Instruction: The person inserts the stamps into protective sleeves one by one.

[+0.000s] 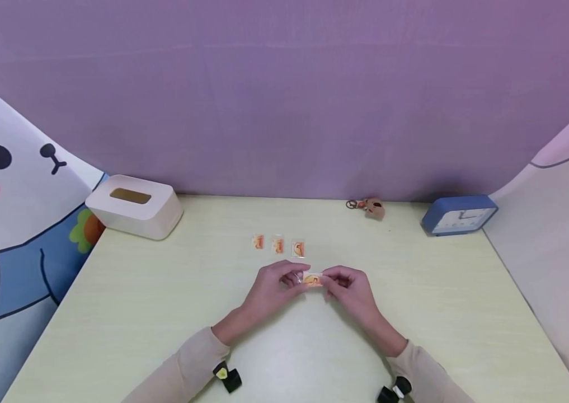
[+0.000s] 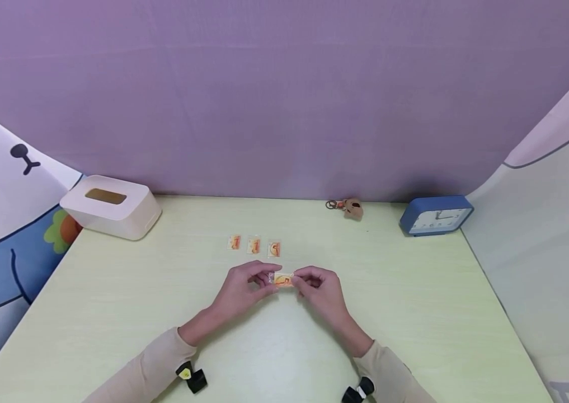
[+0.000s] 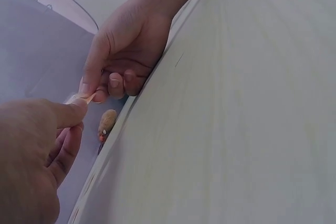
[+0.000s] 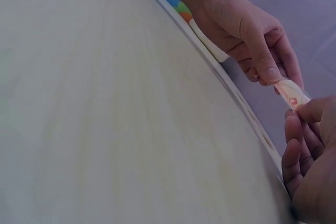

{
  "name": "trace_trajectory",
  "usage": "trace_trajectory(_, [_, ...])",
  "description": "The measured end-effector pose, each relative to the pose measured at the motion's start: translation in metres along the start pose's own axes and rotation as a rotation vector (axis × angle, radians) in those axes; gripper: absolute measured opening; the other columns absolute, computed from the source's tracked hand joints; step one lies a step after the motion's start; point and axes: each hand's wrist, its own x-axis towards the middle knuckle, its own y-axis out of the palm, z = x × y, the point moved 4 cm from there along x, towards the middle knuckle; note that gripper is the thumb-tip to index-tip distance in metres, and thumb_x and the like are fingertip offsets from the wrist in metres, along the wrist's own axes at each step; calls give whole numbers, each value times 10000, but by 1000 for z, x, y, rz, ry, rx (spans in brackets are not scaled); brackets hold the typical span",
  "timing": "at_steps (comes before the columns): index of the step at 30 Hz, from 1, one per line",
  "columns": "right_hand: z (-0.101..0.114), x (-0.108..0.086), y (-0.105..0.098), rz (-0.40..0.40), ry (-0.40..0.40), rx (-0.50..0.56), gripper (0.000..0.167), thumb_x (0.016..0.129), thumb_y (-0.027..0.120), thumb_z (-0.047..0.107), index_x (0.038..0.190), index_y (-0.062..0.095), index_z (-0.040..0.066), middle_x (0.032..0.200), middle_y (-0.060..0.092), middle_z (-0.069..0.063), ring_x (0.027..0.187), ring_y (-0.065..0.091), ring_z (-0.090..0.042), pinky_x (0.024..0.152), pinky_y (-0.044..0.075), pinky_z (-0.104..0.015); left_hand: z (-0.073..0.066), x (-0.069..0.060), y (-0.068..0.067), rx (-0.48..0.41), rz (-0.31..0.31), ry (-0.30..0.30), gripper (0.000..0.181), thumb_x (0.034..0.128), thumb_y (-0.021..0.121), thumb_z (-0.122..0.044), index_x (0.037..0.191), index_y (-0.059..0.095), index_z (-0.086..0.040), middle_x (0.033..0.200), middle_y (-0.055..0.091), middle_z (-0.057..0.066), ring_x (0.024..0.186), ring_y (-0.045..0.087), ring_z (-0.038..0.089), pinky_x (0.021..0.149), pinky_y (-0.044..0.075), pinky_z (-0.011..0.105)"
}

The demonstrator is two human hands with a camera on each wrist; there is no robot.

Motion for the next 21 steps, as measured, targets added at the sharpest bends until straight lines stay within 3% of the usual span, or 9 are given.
trace_trajectory(6, [0, 0, 1, 37, -23, -5, 78, 996, 795, -19, 1020, 777, -91, 859, 737, -197, 661, 618, -90, 618, 514, -196, -3, 0, 2, 56, -15, 3, 373, 912, 916, -49, 1267, 807, -11, 934, 757, 29, 827, 734, 121, 790, 636, 250])
trace_trajectory(13, [0, 0, 2, 69, -28, -10, 148, 1056, 739, 24, 1149, 792, -80, 907, 740, -217, 697, 637, -104, 615, 506, -207, 0, -1, 2, 7, -30, -23, 385, 903, 920, -43, 1269, 806, -14, 929, 747, 29, 834, 723, 125, 799, 641, 264])
trace_trajectory(21, [0, 0, 4, 95, -46, -44, 95, 1044, 732, -12, 1067, 786, -86, 822, 730, -198, 667, 638, -102, 576, 478, -199, 2, -1, 4, 4, -15, -36, 375, 905, 916, -31, 1263, 807, -19, 933, 744, 14, 827, 718, 102, 780, 636, 258])
